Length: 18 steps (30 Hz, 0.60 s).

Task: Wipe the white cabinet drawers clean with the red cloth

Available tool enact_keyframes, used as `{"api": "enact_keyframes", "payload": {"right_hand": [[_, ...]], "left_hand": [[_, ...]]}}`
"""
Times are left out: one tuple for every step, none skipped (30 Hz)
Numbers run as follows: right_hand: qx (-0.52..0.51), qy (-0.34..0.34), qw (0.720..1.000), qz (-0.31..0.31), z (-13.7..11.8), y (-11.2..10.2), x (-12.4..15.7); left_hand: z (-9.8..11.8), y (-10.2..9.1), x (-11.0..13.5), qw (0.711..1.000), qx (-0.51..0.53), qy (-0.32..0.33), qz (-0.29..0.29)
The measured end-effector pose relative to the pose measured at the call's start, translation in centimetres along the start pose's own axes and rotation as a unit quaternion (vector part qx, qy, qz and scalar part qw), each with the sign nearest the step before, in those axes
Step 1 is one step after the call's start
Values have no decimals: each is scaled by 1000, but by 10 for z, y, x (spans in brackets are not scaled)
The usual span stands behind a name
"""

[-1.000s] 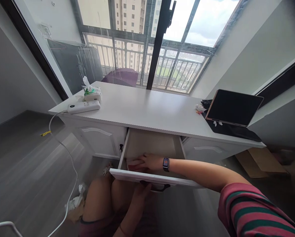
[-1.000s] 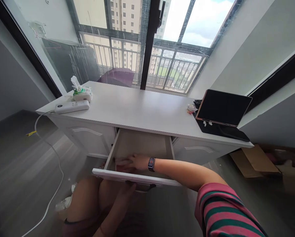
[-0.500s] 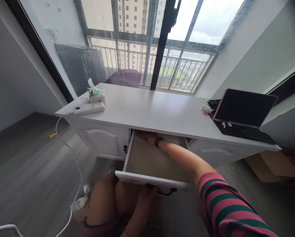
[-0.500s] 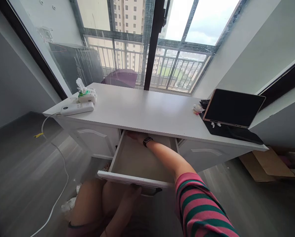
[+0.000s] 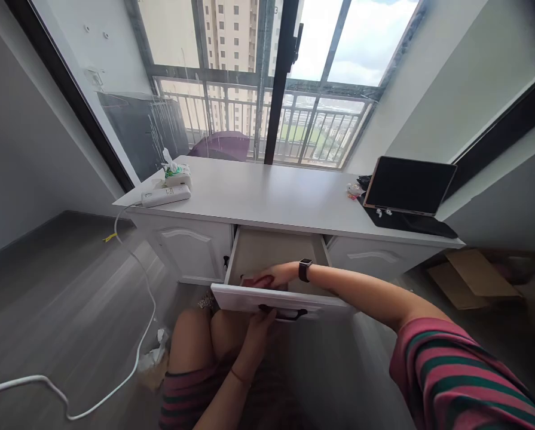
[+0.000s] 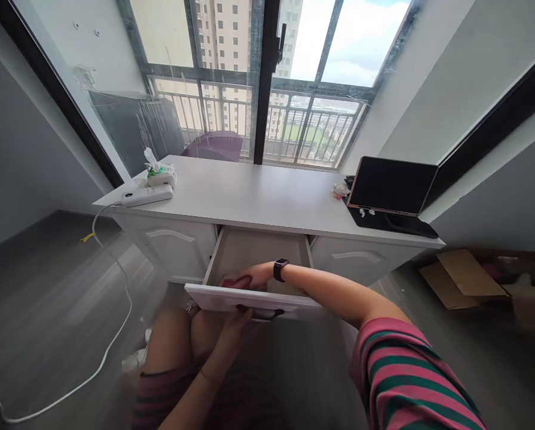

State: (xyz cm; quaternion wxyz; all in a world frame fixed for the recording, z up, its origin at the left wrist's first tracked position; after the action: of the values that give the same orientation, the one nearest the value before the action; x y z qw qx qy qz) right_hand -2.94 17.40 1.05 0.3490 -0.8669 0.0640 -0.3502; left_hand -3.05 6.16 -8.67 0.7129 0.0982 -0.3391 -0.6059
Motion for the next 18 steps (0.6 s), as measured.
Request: {"api": "enact_keyframes", "payload": {"right_hand": [[-27,18,999,23,0,-11,16],[-50,21,997,63,-3,-25,36],[-70,9,991,117,-8,-37,59],[-81,-12,979,185,-15,-49,84],[-82,-37,962,258,-22,-55,113],[-79,-53,937,336,-28,-57,143],[-74,-58,905,415,-30,-52,172],[-64,-53,868,489,-31,-40,199],[-50,-38,826,561,-28,-23,224],[-34,-17,778,627,-24,-1,246],[-14,10,732,681,-17,24,263],[8,30,693,720,-10,50,273],[37,50,667,743,-3,74,277],[65,74,653,751,6,94,275],[95,96,636,760,14,111,273],[122,116,627,761,23,122,268],[140,133,618,762,30,130,263],[152,145,611,763,36,133,259]], "left_hand": [[-1,-1,0,1000,-6,-1,0],[-2,-2,0,1000,-11,0,1],[-1,-2,1,1000,-13,5,3],[1,-3,2,1000,-10,13,3],[3,-2,4,1000,-2,22,2],[4,-1,6,1000,9,29,0],[5,0,7,999,23,34,0],[5,1,8,999,36,38,2],[5,1,9,998,48,39,3],[4,2,9,997,60,40,5],[3,2,9,996,73,41,8],[3,2,9,995,84,42,11],[2,3,8,995,94,44,11],[1,3,8,994,102,44,11],[0,4,7,992,113,45,12],[0,5,7,991,126,45,15],[-1,6,8,989,141,46,17],[-1,7,9,986,156,48,20]]}}
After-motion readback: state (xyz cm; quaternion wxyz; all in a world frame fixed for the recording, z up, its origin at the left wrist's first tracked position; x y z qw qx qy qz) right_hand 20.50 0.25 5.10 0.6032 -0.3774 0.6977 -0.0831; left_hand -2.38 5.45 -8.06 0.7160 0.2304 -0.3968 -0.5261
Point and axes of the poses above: each hand's wrist, its own x-axis away from the middle knuckle, its own y-axis out of the palm, z = x × y, the point moved 10 cm from there along -x, towards the middle knuckle, and after that the axes turned 9 degrees about y, right-handed, at the moved point
